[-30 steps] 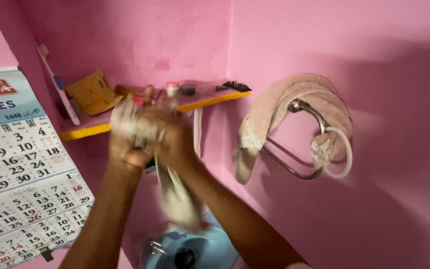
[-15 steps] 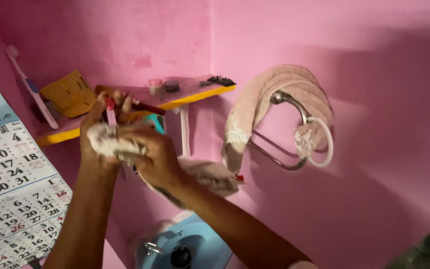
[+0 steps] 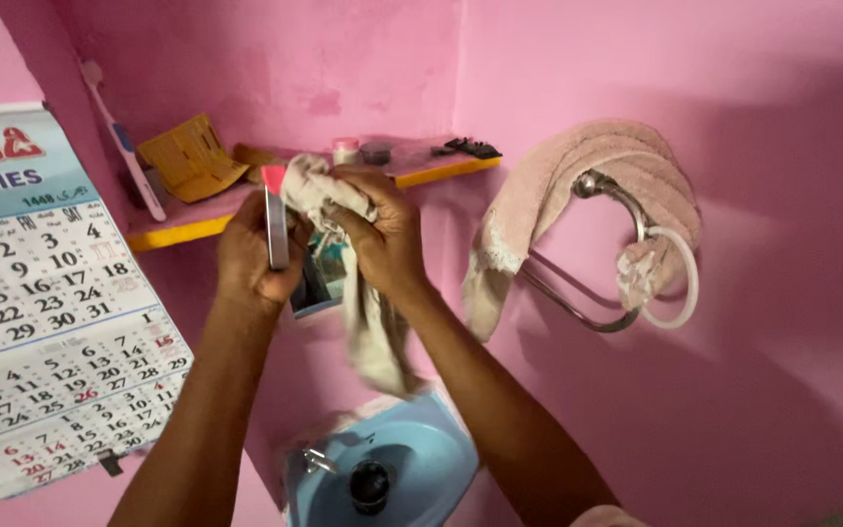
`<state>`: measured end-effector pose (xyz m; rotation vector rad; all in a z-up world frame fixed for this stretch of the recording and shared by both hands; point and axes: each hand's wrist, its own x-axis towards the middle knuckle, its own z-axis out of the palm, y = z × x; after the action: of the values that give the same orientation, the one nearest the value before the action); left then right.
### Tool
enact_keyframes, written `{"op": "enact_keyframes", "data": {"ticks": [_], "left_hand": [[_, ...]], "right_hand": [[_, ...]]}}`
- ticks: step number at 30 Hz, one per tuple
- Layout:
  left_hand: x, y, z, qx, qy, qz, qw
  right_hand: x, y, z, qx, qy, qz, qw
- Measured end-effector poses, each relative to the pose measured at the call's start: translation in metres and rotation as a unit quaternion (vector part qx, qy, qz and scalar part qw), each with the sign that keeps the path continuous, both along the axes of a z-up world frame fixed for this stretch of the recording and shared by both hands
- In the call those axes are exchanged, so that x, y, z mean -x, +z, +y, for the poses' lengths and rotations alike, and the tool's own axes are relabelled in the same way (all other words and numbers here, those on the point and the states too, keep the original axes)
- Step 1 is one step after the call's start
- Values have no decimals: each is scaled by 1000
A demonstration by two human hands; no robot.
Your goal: The person wipes a yellow shelf in a bathroom using a cloth. They pick up and wipe various items, including bottles, a toothbrush, and a small brush, before placing them back on the shelf.
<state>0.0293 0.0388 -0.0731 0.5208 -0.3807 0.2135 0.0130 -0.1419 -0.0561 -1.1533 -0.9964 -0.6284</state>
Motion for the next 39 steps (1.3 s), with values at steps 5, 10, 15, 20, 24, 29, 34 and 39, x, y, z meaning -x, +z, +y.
{"op": "enact_keyframes", "data": {"ticks": [5, 10, 15, 20, 24, 29, 34, 39], "left_hand": [[8, 6, -14, -13, 96, 4, 995], [31, 23, -21, 26, 96, 69, 993], [46, 39, -44, 84, 59, 73, 992], [69, 58, -49, 9, -14, -71, 997], [61, 55, -46, 14, 12, -45, 999], [50, 52, -48, -6, -3, -68, 998], [57, 57, -38, -28, -35, -75, 996], [55, 17, -29, -119, 20, -179, 976]], "right_hand": [[15, -6, 7, -44, -34, -35, 998], [26, -6, -1, -145, -11, 63, 987], [24, -1, 11, -44, -75, -45, 995], [22, 13, 1, 5, -66, -21, 998], [14, 21, 2, -6, -59, -33, 998], [7, 29, 16, -77, -55, -31, 995], [20, 16, 16, 87, -99, -104, 986], [25, 14, 18, 121, -156, -121, 973]]}}
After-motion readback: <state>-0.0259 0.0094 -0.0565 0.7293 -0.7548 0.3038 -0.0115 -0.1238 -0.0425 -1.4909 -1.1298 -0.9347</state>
